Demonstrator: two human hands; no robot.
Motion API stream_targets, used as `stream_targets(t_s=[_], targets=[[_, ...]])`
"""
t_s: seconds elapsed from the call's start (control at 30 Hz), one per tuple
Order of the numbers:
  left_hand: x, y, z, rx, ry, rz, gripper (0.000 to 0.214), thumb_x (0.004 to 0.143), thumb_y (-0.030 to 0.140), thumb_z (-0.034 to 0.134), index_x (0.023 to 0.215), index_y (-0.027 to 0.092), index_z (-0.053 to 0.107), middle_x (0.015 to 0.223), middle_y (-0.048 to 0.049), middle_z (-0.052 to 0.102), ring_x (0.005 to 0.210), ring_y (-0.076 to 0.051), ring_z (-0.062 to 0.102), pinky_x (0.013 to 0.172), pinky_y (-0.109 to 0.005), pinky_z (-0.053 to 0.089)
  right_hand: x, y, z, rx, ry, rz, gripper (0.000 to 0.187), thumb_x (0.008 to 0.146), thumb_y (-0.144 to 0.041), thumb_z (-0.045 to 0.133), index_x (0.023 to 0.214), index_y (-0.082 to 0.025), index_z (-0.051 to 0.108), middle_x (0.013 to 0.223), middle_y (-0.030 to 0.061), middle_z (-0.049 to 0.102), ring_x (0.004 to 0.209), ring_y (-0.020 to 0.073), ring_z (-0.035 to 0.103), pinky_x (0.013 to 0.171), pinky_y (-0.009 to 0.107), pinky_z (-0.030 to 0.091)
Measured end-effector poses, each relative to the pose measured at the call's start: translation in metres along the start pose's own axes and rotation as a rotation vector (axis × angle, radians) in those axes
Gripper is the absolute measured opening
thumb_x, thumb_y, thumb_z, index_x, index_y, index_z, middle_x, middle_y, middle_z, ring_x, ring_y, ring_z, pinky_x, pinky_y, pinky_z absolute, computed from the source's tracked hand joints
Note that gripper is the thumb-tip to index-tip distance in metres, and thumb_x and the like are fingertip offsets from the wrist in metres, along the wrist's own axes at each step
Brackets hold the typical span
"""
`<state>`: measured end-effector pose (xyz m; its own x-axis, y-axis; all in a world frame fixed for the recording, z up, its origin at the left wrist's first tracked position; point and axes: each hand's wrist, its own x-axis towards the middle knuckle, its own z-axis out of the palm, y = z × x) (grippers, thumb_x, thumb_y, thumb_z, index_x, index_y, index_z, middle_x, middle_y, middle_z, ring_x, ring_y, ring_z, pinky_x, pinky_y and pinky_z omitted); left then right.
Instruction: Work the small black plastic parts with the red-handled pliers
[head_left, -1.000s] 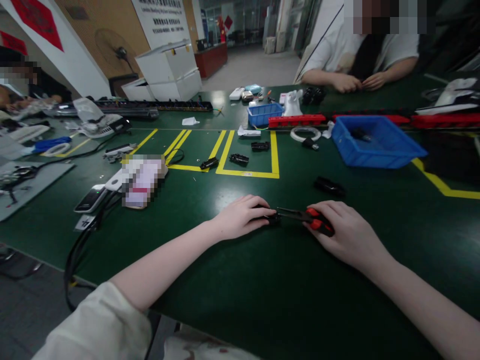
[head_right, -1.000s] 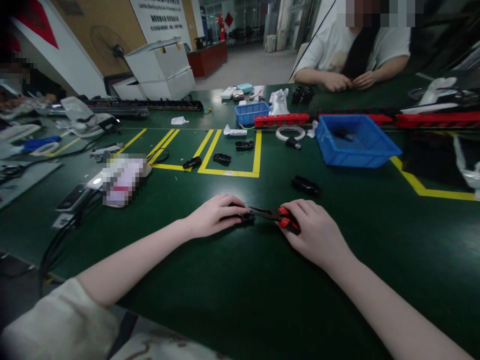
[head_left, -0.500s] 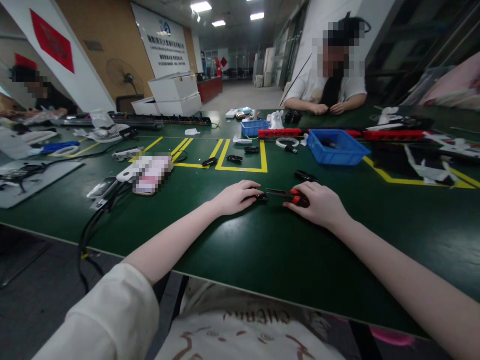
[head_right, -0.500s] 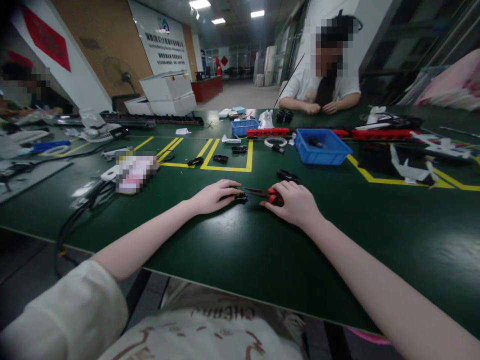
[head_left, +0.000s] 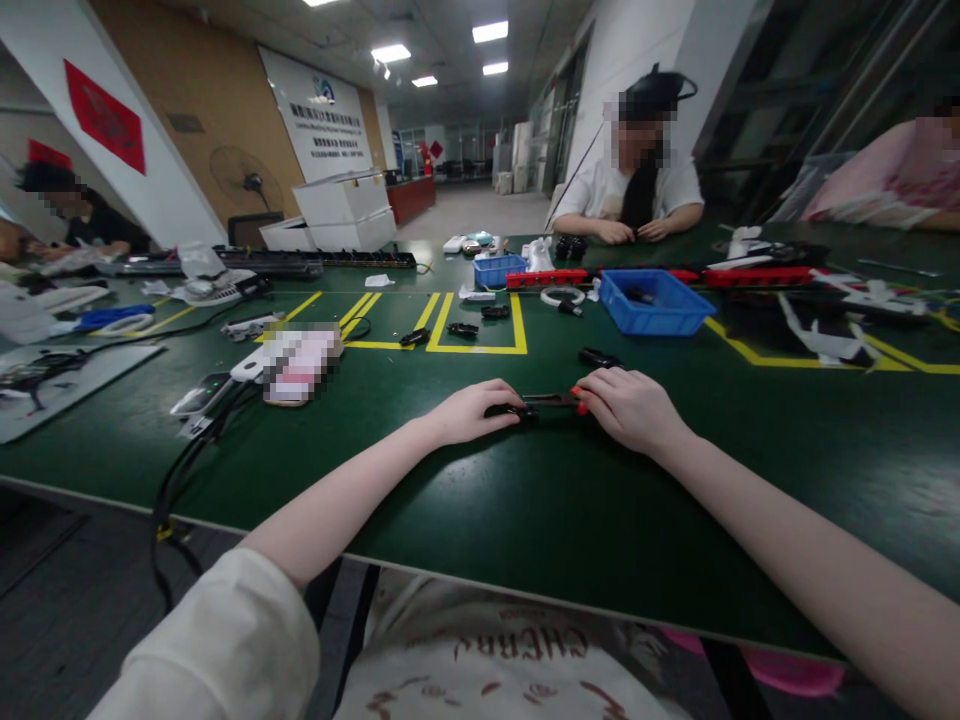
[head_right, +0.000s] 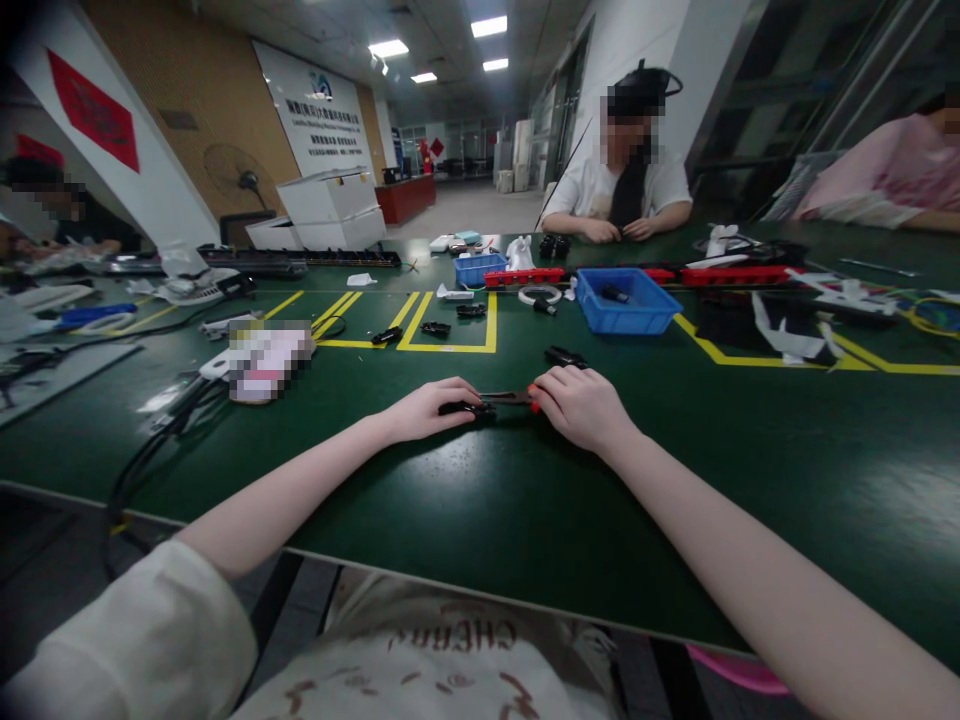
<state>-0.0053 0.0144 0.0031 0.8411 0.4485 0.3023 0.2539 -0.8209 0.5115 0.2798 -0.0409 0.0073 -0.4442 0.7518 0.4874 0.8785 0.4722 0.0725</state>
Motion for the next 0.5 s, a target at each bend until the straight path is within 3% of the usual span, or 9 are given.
stream_targets(t_s=[0.3, 0.5], targets=[[-0.0003, -0.0053, -0.0008, -0.039, 0.013, 0.031, 0.034, 0.095, 0.024, 0.058, 0.128, 0.019, 0.061, 0.123, -0.0102, 0.060, 0.113, -0.021, 0.060, 0.101, -0.039, 0.049, -0.0010, 0.0018, -0.0004, 0.001, 0.004, -0.009, 0.039, 0.100, -0.031, 0.034, 0.095, -0.015, 0.068, 0.098, 0.0108, 0.071, 0.086, 0.0215, 0.064, 0.076, 0.035, 0.045], [0.0002, -0.0094, 0.0004, -0.077, 0.035, 0.053, 0.031, 0.093, 0.022, 0.060, 0.123, 0.019, 0.064, 0.120, -0.0098, 0.061, 0.112, -0.021, 0.061, 0.101, -0.038, 0.048, 0.0000, 0.0013, -0.0001, -0.014, -0.006, 0.001, 0.038, 0.100, -0.032, 0.035, 0.094, -0.015, 0.068, 0.095, 0.0101, 0.071, 0.083, 0.0211, 0.064, 0.073, 0.035, 0.044]])
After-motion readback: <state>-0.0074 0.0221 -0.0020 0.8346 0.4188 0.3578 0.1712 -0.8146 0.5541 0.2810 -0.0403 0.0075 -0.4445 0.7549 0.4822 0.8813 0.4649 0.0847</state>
